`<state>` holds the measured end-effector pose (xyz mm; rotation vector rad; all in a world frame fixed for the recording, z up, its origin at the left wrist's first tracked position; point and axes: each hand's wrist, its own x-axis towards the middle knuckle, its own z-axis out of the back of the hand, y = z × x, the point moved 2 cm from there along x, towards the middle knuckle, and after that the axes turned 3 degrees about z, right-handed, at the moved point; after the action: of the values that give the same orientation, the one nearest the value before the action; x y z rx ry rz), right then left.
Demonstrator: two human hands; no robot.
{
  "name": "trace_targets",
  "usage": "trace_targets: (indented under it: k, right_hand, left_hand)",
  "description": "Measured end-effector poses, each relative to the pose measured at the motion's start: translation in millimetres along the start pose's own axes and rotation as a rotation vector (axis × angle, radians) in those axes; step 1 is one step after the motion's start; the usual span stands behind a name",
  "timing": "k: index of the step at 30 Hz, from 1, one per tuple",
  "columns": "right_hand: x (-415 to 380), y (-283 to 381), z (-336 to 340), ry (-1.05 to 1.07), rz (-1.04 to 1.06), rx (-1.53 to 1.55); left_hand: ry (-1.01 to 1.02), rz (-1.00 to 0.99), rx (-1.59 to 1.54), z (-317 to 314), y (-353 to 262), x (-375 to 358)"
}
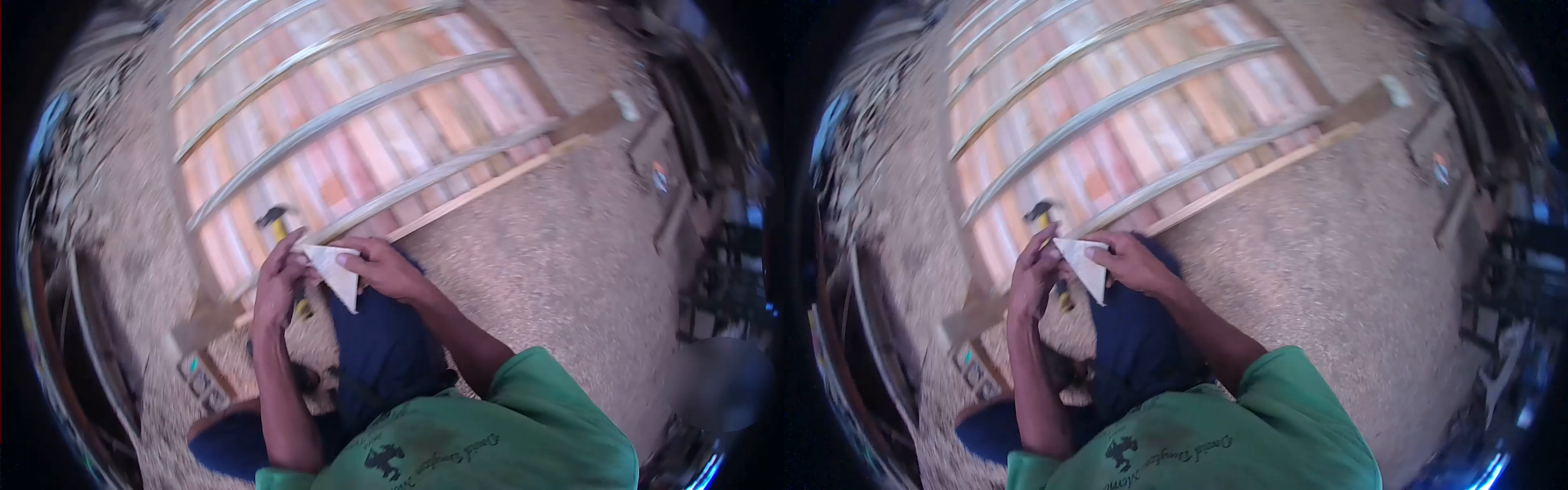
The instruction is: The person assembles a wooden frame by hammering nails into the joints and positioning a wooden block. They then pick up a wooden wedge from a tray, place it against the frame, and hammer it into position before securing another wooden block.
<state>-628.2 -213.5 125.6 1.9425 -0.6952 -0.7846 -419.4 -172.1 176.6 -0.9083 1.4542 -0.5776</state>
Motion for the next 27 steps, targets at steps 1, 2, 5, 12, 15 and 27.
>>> trace_targets:
  k: [1,2,5,12,15,27]
  right_hand:
    - [3,0,15,-0.070,-0.094,0.142]
    - [6,1,34,-0.188,-0.118,0.278]
    - [24,-28,118,-0.562,-0.043,0.402]
    - [36,-14,269,-0.908,0.372,0.501]
    - [-21,33,264,-0.849,0.091,0.367]
    - [-298,-249,188,-0.755,-0.562,-0.214]
  left_hand:
    - [-0.097,0.001,-0.027,-15,1,5]
    - [-0.113,-0.013,-0.027,-24,10,10]
    - [-0.170,-0.025,-0.026,-31,34,14]
    - [-0.186,0.048,0.075,20,87,-5]
    - [-0.283,0.044,0.069,36,83,-29]
    - [-0.253,0.265,0.363,92,104,-64]
